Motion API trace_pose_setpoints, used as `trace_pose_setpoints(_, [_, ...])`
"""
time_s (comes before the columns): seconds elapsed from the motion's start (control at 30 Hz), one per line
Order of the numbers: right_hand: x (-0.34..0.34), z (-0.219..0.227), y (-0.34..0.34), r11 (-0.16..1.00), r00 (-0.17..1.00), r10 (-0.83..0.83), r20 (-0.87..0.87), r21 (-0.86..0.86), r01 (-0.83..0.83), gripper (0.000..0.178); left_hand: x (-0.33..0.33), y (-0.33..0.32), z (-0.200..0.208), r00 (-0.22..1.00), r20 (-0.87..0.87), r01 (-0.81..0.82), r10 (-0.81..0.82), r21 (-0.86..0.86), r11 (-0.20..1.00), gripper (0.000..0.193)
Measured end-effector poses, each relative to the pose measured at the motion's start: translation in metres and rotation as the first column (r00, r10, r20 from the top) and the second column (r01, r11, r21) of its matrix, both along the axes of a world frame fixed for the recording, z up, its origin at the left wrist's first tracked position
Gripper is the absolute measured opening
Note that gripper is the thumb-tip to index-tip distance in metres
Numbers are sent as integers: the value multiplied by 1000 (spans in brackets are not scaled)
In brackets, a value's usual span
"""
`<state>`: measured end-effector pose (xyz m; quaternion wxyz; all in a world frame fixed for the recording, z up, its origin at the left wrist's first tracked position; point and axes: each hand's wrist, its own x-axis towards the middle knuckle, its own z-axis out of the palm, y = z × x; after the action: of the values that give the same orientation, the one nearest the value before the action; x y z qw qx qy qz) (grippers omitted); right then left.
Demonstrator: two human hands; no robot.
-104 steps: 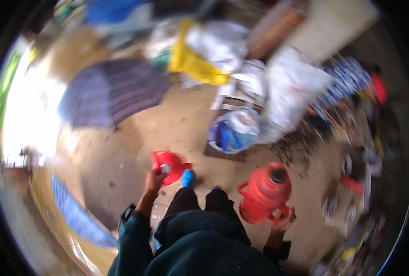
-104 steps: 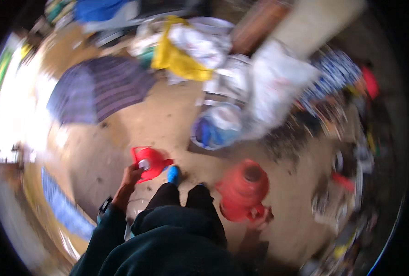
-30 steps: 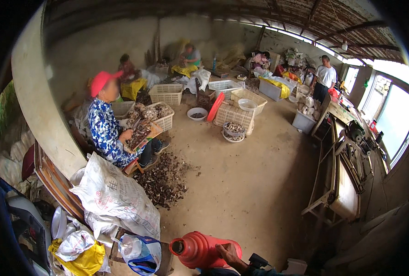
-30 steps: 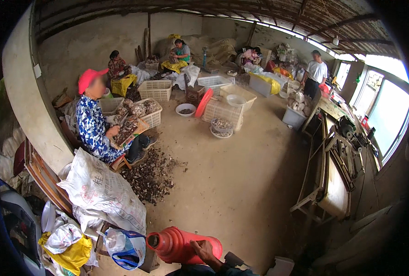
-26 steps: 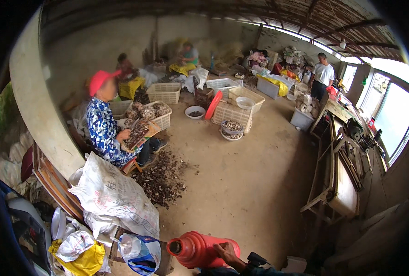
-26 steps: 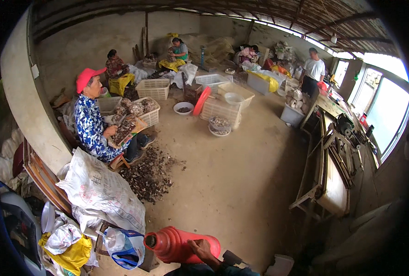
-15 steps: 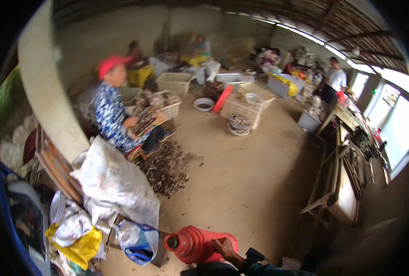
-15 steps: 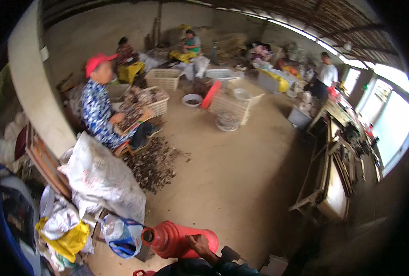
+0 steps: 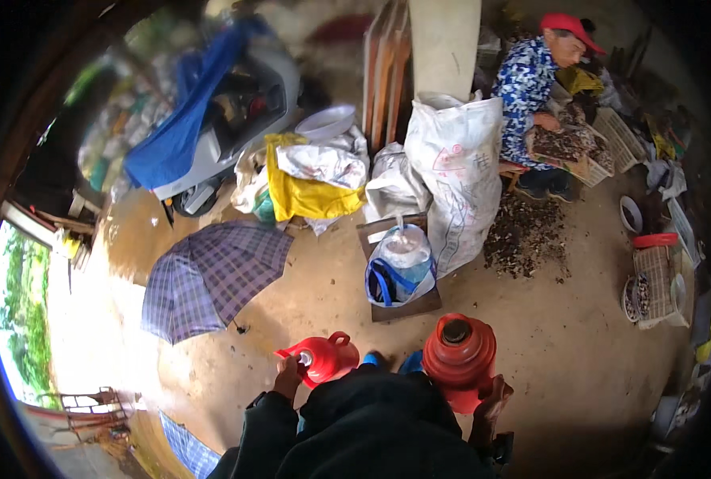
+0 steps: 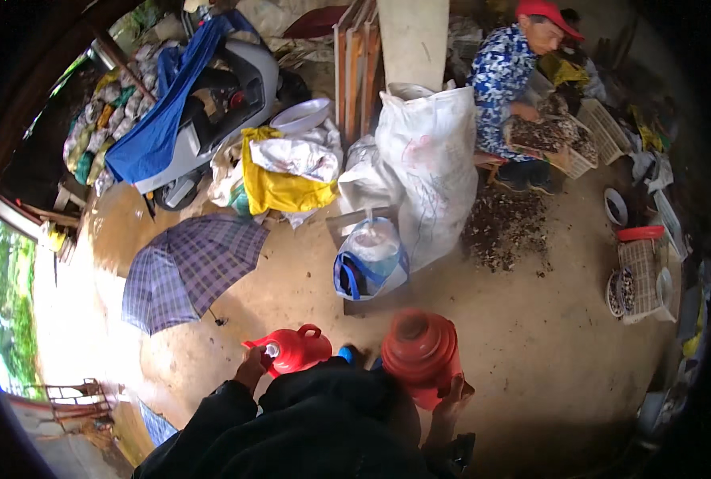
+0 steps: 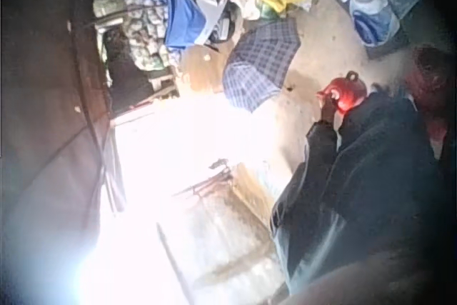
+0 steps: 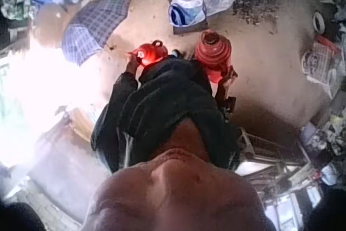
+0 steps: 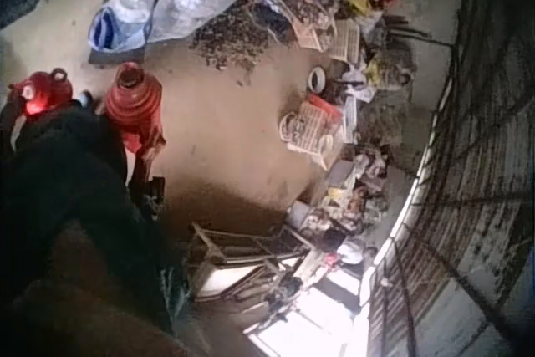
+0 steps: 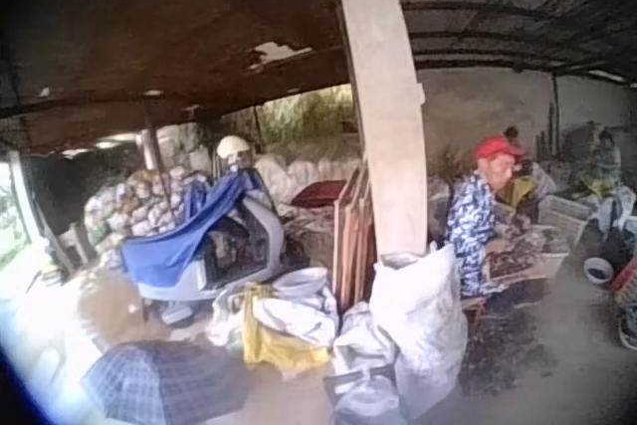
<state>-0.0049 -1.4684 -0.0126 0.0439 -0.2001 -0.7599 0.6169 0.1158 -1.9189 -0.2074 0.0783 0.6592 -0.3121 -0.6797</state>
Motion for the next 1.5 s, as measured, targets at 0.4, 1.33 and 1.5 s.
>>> trace_pose_setpoints(0.4, [-9, 8, -4, 991, 992, 121, -32, 56, -119, 39, 13, 12, 33, 994, -67, -89, 85, -60, 994, 9])
trace_pose_setpoints(1.33, [-5, 17, -77, 949, 949, -315, -23, 18, 316, 40, -86, -85, -11, 994, -93, 59, -53, 65, 996, 7])
trace_pose_setpoints(1.5, [1, 20, -100, 884, 887, -461, -31, -106, 456, 36, -93, -109, -15, 978, -83, 200, -193, 86, 976, 6])
